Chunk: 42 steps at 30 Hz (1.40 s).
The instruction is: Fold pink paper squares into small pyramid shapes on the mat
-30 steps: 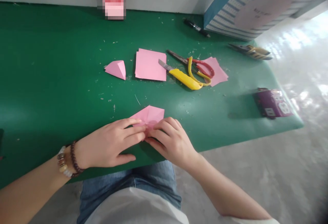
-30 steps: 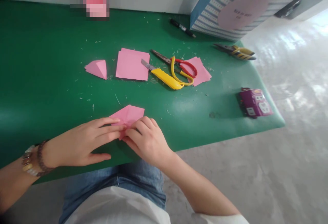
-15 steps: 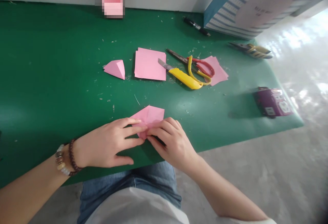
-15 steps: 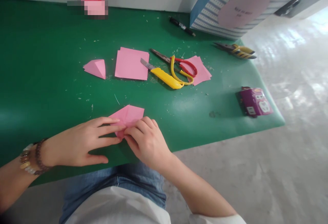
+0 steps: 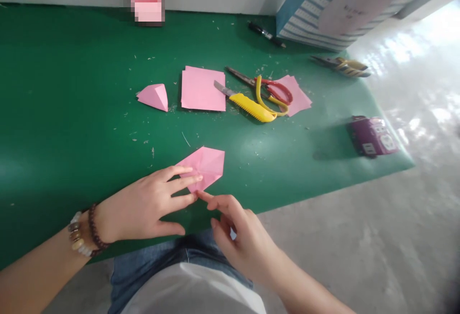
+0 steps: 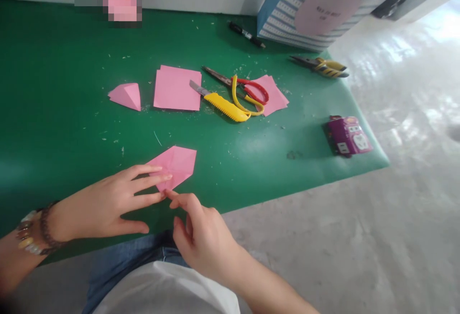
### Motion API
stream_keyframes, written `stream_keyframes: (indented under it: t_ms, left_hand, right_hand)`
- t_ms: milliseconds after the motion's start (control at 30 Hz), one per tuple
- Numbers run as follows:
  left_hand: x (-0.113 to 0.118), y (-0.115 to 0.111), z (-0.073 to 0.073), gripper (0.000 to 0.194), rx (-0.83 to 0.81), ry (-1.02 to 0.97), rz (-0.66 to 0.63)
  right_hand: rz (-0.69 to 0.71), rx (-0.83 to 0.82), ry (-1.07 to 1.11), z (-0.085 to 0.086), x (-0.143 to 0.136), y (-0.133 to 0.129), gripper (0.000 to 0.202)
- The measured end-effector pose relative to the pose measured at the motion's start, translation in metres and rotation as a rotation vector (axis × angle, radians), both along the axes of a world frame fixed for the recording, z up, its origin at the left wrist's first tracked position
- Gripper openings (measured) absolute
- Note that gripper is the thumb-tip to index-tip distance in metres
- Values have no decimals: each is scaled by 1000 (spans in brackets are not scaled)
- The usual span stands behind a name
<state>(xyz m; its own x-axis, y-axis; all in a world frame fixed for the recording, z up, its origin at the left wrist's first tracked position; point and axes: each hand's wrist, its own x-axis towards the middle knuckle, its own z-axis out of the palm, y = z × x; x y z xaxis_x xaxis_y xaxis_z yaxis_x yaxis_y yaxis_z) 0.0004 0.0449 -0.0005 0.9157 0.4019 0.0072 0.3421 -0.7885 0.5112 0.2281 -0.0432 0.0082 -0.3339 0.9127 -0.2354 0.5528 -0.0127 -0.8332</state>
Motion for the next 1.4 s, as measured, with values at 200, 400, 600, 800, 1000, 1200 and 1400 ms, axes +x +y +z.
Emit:
stream_keyframes:
  t_ms: [200, 400, 600, 800, 1000, 1200, 1400]
  left_hand:
    - [1, 0, 0, 46, 8, -1, -10]
    - [0, 1, 0, 49, 3, -12, 3]
    - [-1, 0, -1, 49, 10, -19, 3]
    - [0, 2, -2, 42, 38, -22, -12]
    - [-2, 11, -5, 38, 120, -152, -42]
    - [-3, 15, -6, 46, 176, -133, -18]
    - [-5, 13, -6, 47, 228, -70, 41]
  right_hand:
    - [-107, -35, -56, 4, 5, 5, 19]
    - [-230, -38, -24, -2, 20, 8, 21]
    - [-310, 75, -19, -1, 25, 12, 18]
    - [-197, 111, -21, -5, 22, 14, 18]
    - [-10, 627, -314, -14, 52, 59, 24]
    - [370, 794, -295, -15, 55, 91, 19]
    - [417, 845, -339, -10, 50, 79, 16]
